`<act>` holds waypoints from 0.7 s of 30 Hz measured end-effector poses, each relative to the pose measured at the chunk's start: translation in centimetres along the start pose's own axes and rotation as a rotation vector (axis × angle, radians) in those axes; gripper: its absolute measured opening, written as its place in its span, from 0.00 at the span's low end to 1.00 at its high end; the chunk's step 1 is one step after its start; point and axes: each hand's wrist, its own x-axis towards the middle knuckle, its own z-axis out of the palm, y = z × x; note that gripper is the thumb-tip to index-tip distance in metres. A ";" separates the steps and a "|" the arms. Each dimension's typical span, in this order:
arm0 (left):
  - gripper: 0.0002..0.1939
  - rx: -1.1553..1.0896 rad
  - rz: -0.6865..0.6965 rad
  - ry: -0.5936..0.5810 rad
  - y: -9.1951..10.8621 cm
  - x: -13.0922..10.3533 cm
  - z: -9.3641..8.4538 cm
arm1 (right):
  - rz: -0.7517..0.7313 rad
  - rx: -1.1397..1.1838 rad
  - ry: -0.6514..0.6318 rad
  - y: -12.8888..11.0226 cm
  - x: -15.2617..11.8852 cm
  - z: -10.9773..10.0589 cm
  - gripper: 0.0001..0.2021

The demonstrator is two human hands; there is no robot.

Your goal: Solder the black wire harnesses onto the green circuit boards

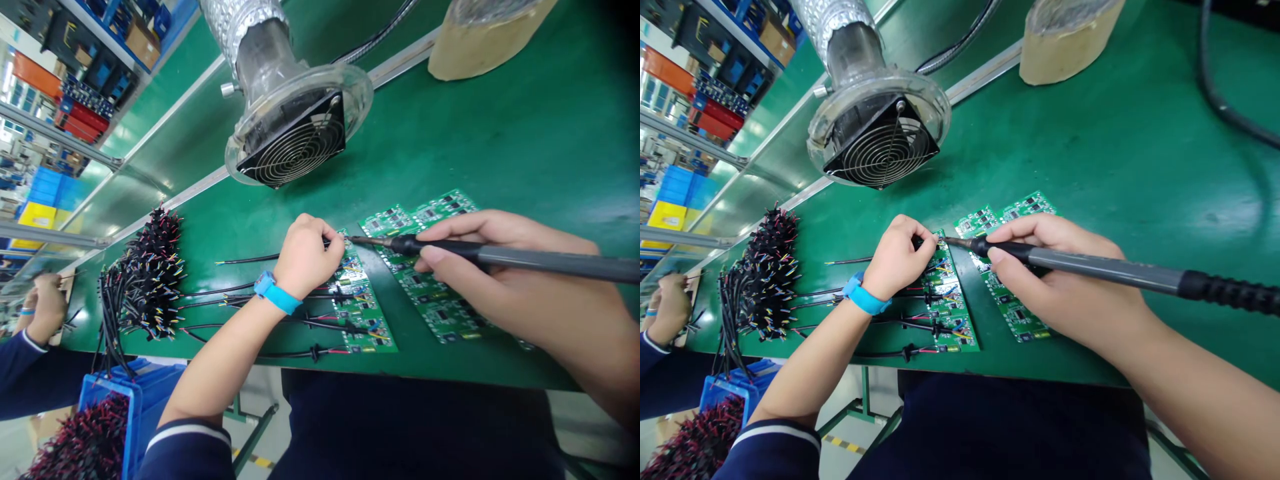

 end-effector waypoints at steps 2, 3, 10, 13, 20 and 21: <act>0.08 0.012 -0.001 0.005 0.1 -0.1 0.1 | 0.013 0.007 0.003 -0.1 -0.1 -0.1 0.10; 0.08 0.014 -0.001 0.005 0.1 -0.1 0.1 | 0.034 0.018 0.006 -0.1 -0.2 -0.1 0.10; 0.09 0.021 0.027 0.010 0.2 -0.3 0.1 | 0.148 0.096 0.054 -0.5 -0.5 -0.1 0.10; 0.08 0.026 0.033 0.031 0.1 -0.4 0.3 | 0.091 0.050 0.008 -0.3 -0.2 -0.1 0.11; 0.08 0.043 0.051 0.096 0.2 -0.6 0.8 | 0.039 0.027 -0.009 -0.1 0.0 0.1 0.10; 0.08 0.041 0.051 0.095 0.2 -0.6 0.8 | 0.051 0.030 -0.014 -0.1 0.0 0.1 0.10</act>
